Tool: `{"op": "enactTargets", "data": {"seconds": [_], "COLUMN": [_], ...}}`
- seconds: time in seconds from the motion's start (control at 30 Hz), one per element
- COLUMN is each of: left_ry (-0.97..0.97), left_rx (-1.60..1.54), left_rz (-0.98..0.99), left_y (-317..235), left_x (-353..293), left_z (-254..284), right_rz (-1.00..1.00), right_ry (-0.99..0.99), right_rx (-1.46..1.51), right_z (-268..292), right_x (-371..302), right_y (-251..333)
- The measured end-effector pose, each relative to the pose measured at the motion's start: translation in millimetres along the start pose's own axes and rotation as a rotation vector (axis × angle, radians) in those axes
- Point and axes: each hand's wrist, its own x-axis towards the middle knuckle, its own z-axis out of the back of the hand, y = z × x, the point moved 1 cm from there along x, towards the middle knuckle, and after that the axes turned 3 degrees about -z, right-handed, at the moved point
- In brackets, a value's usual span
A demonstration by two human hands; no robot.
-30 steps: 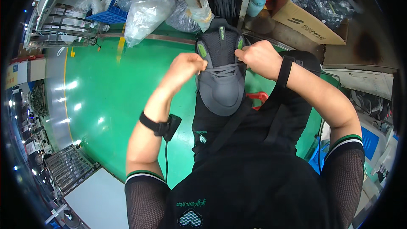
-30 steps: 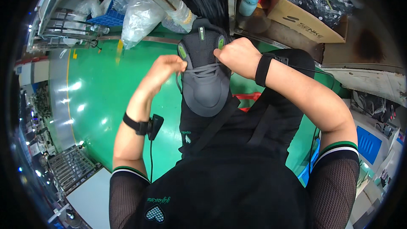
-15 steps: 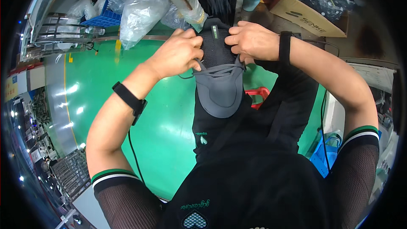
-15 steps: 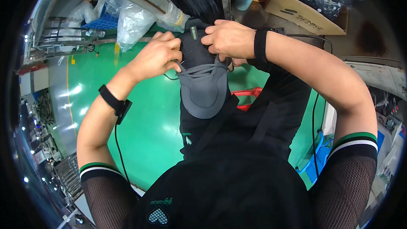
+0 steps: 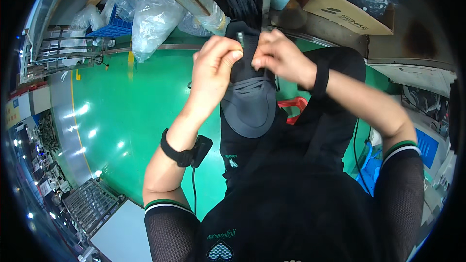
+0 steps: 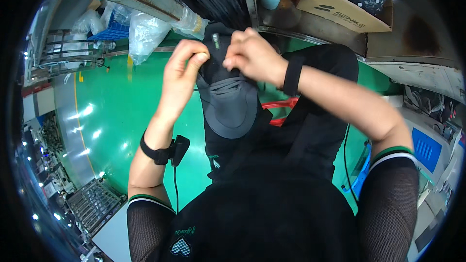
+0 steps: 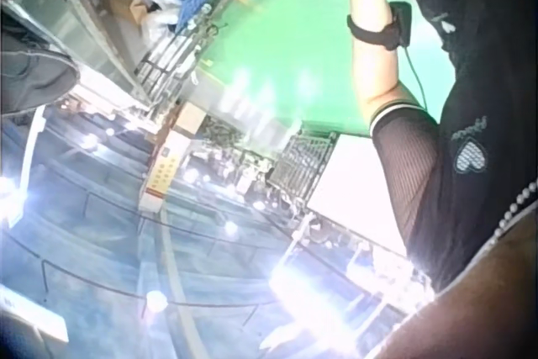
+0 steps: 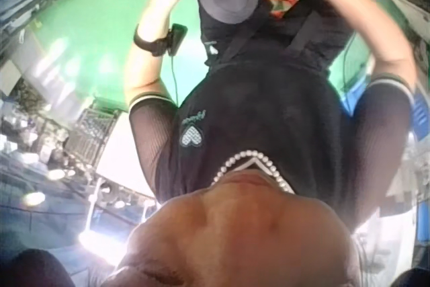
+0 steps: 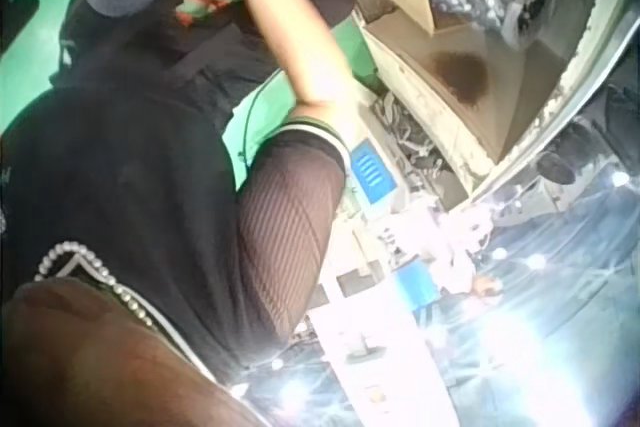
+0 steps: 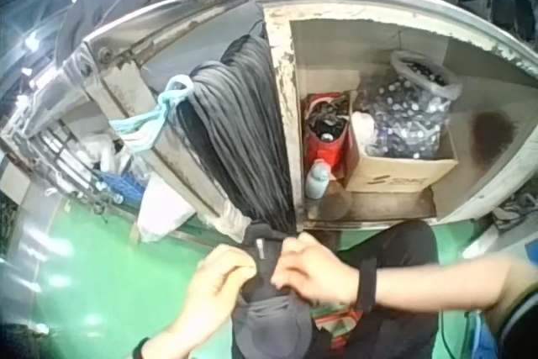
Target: Lacing a pair of black athletic shoes in a shoe manufacturing facility.
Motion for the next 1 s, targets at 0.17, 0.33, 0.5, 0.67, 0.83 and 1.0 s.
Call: {"op": "enactTargets", "data": {"seconds": [0.17, 0.33, 0.5, 0.67, 0.83, 1.0], "left_ry": [0.205, 0.334, 0.298, 0.270, 0.288, 0.341], "left_rx": [0.748, 0.394, 0.420, 0.577, 0.597, 0.701], "left_rz": [-0.317, -0.195, -0.290, -0.301, -0.301, -0.278], "left_y": [2.1, 4.3, -4.4, -19.8, -5.4, -19.6], "left_x": [-5.4, 1.3, 6.6, 10.0, 9.6, 10.0], "left_z": [-9.6, -20.5, -24.4, -4.9, -30.0, -23.4], "right_rz": [0.342, 0.092, -0.140, -0.422, -0.411, -0.382], "right_ry": [0.230, 0.251, -0.003, -0.017, -0.034, -0.250], "right_rx": [0.355, 0.409, 0.472, 0.808, 0.964, 0.999], "right_z": [-35.4, -40.1, -27.8, 2.2, -12.6, -14.2], "right_x": [-85.2, -95.9, -95.7, -107.7, -88.1, -80.3], "right_y": [133.8, 98.5, 93.5, 63.2, 47.9, 15.5]}}
